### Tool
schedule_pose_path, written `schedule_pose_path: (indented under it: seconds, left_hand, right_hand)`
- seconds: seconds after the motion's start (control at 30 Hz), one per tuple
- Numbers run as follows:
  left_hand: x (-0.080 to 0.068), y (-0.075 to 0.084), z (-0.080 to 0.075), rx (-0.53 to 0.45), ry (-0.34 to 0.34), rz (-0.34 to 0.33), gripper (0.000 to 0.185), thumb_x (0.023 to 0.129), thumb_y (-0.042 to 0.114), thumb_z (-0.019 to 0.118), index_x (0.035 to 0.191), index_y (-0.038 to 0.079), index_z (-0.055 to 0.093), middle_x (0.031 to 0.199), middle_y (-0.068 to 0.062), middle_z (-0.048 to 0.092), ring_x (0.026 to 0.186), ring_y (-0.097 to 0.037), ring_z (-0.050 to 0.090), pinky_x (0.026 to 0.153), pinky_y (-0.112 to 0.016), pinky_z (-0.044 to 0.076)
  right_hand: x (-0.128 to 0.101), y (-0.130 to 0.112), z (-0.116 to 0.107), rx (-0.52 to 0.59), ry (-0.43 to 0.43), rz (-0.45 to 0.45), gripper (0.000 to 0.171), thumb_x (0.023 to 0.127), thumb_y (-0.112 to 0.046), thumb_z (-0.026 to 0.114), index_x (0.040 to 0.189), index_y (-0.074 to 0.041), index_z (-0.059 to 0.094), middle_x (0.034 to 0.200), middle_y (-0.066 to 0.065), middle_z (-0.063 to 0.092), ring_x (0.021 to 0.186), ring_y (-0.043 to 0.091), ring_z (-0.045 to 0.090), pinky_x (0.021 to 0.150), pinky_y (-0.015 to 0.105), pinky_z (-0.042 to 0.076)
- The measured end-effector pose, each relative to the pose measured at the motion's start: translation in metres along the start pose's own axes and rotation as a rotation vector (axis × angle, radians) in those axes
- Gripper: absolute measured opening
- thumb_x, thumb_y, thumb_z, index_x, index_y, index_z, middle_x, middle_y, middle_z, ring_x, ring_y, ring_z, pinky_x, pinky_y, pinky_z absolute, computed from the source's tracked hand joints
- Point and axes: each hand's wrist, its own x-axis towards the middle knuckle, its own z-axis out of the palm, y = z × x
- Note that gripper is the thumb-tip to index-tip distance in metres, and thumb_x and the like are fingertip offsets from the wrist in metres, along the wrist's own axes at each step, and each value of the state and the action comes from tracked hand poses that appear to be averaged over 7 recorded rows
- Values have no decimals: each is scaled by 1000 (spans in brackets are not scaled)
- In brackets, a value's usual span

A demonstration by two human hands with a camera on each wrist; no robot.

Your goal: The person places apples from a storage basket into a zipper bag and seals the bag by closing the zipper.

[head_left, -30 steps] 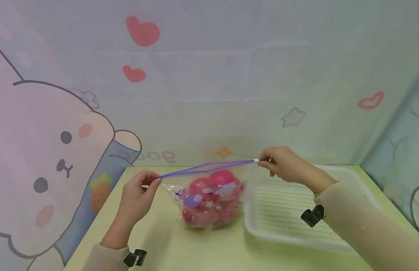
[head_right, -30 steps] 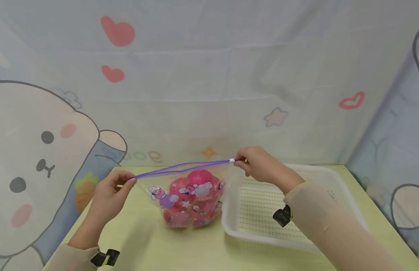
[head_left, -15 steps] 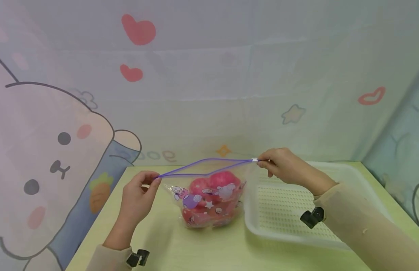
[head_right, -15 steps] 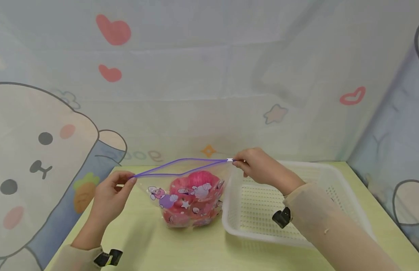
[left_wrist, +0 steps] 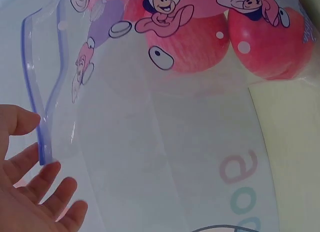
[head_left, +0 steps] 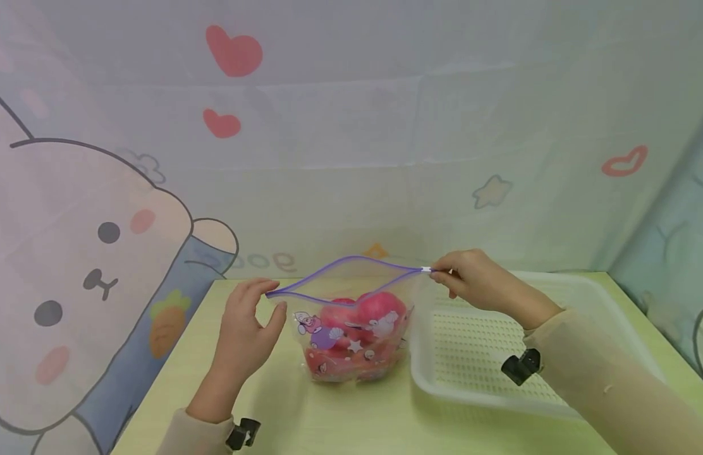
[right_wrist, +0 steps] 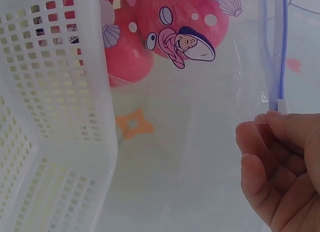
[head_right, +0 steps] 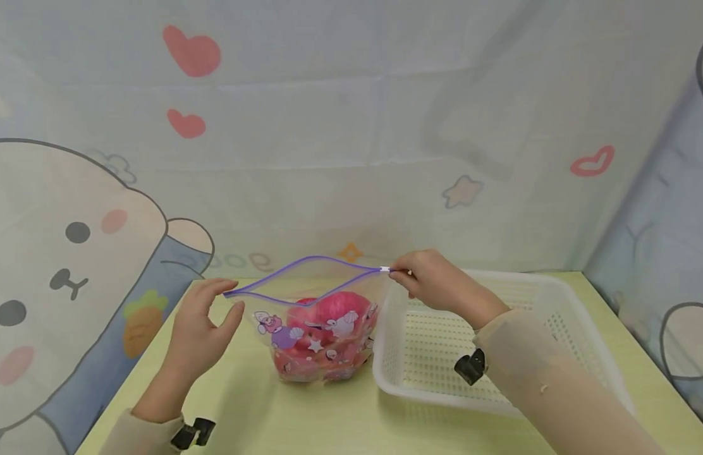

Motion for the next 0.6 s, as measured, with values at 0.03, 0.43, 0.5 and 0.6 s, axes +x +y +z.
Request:
schedule_pose_path:
  seconds: [0.03, 0.43, 0.5, 0.6]
  left_hand:
    - [0, 1, 1, 3, 1, 15, 33, 79, 3, 69, 110, -3, 62, 116, -19, 57, 110, -37, 50, 92, -53, 39]
    - [9, 44, 17, 151, -102, 145, 36, 91, 22, 47, 120, 4, 59, 132, -15, 48, 123, -34, 38, 100, -62, 16]
    - [12, 52, 21, 173, -122, 176, 36, 92, 25, 47, 120, 5, 58, 130, -14, 50, 122, -33, 41, 100, -60, 20]
    - [17, 63, 28, 210, -164, 210, 38, 92, 27, 50, 123, 6, 56, 130, -12, 51, 122, -30, 44, 99, -57, 26]
  right_hand:
    - [0, 0, 1, 1, 2, -1, 20, 93, -9, 56, 105, 1, 69, 87, 8, 67, 58, 6, 58, 59, 23, 49]
    - [3, -2, 4, -28, 17, -41, 19, 92, -8, 57, 104, 1, 69, 88, 9, 68, 58, 5, 59, 61, 24, 50]
    - [4, -2, 4, -28, 21, -50, 18, 92, -7, 57, 103, 1, 69, 86, 8, 68, 58, 5, 59, 61, 24, 50]
    - [5, -4, 5, -26, 29, -68, 18, 92, -7, 57, 102, 1, 69, 84, 6, 68, 57, 4, 57, 60, 24, 50]
